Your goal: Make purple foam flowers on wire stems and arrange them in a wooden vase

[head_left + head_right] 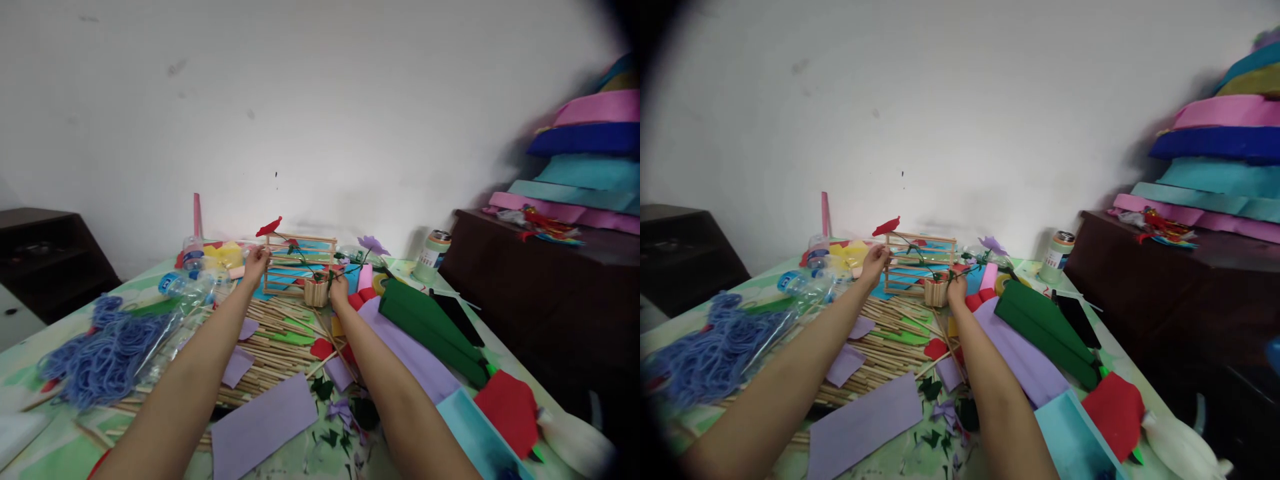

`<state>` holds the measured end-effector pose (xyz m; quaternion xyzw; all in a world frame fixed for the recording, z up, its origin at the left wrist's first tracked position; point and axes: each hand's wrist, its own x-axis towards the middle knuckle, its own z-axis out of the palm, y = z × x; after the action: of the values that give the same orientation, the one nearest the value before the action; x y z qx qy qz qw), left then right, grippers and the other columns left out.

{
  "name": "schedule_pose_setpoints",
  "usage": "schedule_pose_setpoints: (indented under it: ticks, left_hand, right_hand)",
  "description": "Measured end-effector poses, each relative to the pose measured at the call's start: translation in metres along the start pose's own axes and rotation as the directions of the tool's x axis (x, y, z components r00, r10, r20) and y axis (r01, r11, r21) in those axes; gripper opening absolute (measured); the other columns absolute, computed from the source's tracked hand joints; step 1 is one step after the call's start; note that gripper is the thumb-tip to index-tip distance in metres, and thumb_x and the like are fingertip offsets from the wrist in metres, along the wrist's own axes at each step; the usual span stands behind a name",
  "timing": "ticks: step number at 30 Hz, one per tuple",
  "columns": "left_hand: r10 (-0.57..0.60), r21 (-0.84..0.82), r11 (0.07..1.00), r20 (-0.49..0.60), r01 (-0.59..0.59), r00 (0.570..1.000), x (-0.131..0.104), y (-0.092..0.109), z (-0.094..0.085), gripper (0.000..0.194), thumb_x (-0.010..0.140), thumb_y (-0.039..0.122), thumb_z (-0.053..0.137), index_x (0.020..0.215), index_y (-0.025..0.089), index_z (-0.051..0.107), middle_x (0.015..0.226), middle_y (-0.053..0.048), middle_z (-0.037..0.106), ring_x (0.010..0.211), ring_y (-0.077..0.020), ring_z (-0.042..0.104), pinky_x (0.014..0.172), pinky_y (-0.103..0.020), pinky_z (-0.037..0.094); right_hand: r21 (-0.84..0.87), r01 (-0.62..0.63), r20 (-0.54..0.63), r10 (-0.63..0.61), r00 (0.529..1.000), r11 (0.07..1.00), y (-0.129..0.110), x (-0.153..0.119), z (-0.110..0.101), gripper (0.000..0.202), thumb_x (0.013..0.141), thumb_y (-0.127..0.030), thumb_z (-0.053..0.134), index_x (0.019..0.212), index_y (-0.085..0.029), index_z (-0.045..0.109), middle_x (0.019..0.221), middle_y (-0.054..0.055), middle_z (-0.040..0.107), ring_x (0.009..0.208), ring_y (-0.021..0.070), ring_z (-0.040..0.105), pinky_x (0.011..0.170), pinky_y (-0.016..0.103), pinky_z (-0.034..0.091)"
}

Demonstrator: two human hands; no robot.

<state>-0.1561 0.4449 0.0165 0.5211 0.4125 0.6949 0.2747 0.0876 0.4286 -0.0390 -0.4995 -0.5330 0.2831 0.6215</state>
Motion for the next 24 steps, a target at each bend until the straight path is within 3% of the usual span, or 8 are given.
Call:
schedule_pose_setpoints:
  ticks: [4,12,16,19,24]
  left_hand:
    - [-0.032,-0.005,0.999,0.007,0.032,0.999,-0.002,-0.003,0.005,0.040,0.071,0.054,0.060,0.073,0.015,0.057,0.063,-0.001,0.057,0.054,-0.0109,0.052,0.051,-0.022,0.042]
    - [-0.025,-0.086,0.996,-0.057,0.020,0.998,0.004,0.003,0.010,0.035,0.073,0.051,0.057,0.067,0.017,0.051,0.057,0.002,0.049,0.047,-0.0077,0.044,0.046,-0.019,0.037]
    - [-0.010,-0.095,0.995,-0.097,0.001,0.995,0.017,0.025,0.004,0.030,0.075,0.046,0.057,0.065,0.018,0.051,0.050,0.004,0.044,0.042,-0.0076,0.040,0.041,-0.019,0.031]
    - [-0.006,-0.099,0.995,-0.115,-0.006,0.993,0.027,0.048,-0.007,0.028,0.075,0.044,0.055,0.064,0.019,0.051,0.046,0.005,0.040,0.039,-0.0083,0.038,0.038,-0.019,0.029]
    - [0.010,-0.112,0.993,-0.138,-0.026,0.990,0.036,0.089,-0.035,0.027,0.073,0.042,0.058,0.063,0.018,0.050,0.050,0.004,0.042,0.041,-0.0074,0.038,0.038,-0.019,0.029]
  right_hand:
    - [-0.067,-0.018,0.005,0.019,1.000,0.998,-0.008,0.002,0.003,0.023,0.090,-0.033,0.054,0.099,-0.012,0.060,0.098,0.005,0.063,0.088,0.0170,0.061,0.080,0.037,0.050]
    - [-0.246,-0.040,0.003,0.042,0.999,0.969,-0.045,0.002,0.009,0.021,0.088,-0.033,0.056,0.098,-0.014,0.059,0.095,0.005,0.062,0.088,0.0177,0.060,0.082,0.038,0.047]
    - [-0.240,0.051,0.032,-0.044,0.999,0.969,-0.077,0.006,0.010,0.012,0.084,-0.020,0.052,0.090,-0.014,0.061,0.092,0.009,0.064,0.087,0.0204,0.060,0.083,0.037,0.044]
    - [-0.185,0.159,0.085,-0.145,0.986,0.970,-0.105,0.009,0.012,0.024,0.077,-0.012,0.044,0.090,-0.017,0.062,0.095,0.009,0.066,0.091,0.0222,0.059,0.084,0.033,0.044]
    - [-0.113,0.255,0.142,-0.239,0.961,0.960,-0.146,0.002,0.019,0.034,0.070,-0.012,0.038,0.095,-0.016,0.060,0.096,0.006,0.066,0.088,0.0212,0.058,0.082,0.030,0.045]
